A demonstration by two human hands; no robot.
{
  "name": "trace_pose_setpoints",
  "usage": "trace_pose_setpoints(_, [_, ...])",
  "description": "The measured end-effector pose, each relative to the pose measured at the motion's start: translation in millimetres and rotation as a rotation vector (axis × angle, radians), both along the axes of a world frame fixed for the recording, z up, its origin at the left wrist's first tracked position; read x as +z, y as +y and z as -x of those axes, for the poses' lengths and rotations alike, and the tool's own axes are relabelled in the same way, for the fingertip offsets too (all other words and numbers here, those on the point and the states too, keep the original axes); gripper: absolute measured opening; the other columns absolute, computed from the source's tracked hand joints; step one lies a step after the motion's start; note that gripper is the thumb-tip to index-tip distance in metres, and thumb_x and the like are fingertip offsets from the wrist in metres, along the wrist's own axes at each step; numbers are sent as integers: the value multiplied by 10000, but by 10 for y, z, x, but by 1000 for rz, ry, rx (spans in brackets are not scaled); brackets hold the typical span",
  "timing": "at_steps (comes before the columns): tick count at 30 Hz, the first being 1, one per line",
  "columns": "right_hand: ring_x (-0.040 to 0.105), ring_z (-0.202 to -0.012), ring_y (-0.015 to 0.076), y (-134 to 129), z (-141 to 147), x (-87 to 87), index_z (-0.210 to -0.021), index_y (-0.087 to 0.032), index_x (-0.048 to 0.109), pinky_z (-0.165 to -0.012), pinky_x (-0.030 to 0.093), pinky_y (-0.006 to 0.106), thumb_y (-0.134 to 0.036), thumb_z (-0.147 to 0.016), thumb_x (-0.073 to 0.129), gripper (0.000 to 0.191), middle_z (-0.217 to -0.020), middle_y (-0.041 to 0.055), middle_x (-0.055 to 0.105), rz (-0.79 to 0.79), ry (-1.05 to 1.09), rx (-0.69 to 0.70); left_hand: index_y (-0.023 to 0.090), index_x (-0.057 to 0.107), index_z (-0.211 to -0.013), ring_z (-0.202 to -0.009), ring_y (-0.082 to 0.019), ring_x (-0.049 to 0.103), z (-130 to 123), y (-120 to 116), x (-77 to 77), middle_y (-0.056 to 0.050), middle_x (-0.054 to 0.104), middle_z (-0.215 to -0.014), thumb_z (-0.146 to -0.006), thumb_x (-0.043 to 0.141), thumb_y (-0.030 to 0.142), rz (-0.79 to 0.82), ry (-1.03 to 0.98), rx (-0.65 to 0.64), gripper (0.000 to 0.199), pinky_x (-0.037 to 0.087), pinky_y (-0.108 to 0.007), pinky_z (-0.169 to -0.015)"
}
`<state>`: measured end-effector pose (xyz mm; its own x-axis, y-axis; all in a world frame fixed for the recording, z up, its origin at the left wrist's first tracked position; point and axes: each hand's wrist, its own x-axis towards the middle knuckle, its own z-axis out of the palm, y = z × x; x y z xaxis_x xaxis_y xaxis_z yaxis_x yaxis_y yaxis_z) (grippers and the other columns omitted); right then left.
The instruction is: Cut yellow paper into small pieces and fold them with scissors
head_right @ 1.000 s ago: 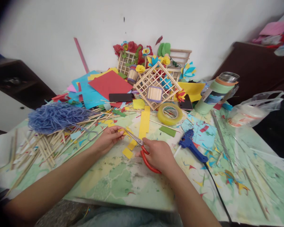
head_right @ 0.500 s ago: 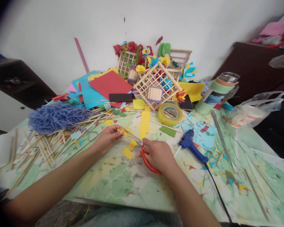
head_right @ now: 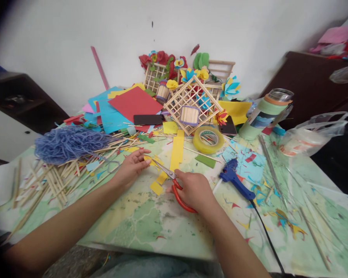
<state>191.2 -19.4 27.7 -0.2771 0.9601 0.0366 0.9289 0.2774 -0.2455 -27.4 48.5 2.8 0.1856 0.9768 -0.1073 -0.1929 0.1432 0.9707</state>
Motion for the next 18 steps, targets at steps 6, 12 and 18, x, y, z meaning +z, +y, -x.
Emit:
trace_pose_setpoints(6, [638, -689, 192, -11, 3, 4, -1155, -240, 587, -557, 351, 247, -513, -792, 501, 463, -765, 26, 698, -3, 6, 5, 189, 558, -1034, -624, -68, 517, -1, -9, 6, 46, 549, -672, -656, 720, 211, 9, -10, -11, 412, 394, -183, -637])
trace_pose_setpoints(12, [630, -696, 180, -8, 10, 20, -1170, -236, 581, -567, 354, 245, -511, -774, 529, 485, -801, 28, 697, 16, 27, 8, 194, 537, -1079, -725, -106, 569, -25, -32, 19, 3, 629, -789, -660, 718, 220, -21, 10, -95, 457, 423, -216, -691])
trace_pose_setpoints(18, [628, -687, 181, -11, 21, 37, -1175, -226, 579, -570, 359, 248, -499, -785, 519, 480, -794, 36, 699, 29, 51, 19, 193, 536, -1093, -736, -123, 586, -28, -35, 3, -3, 650, -794, -650, 729, 238, -28, -2, -104, 486, 426, -233, -708])
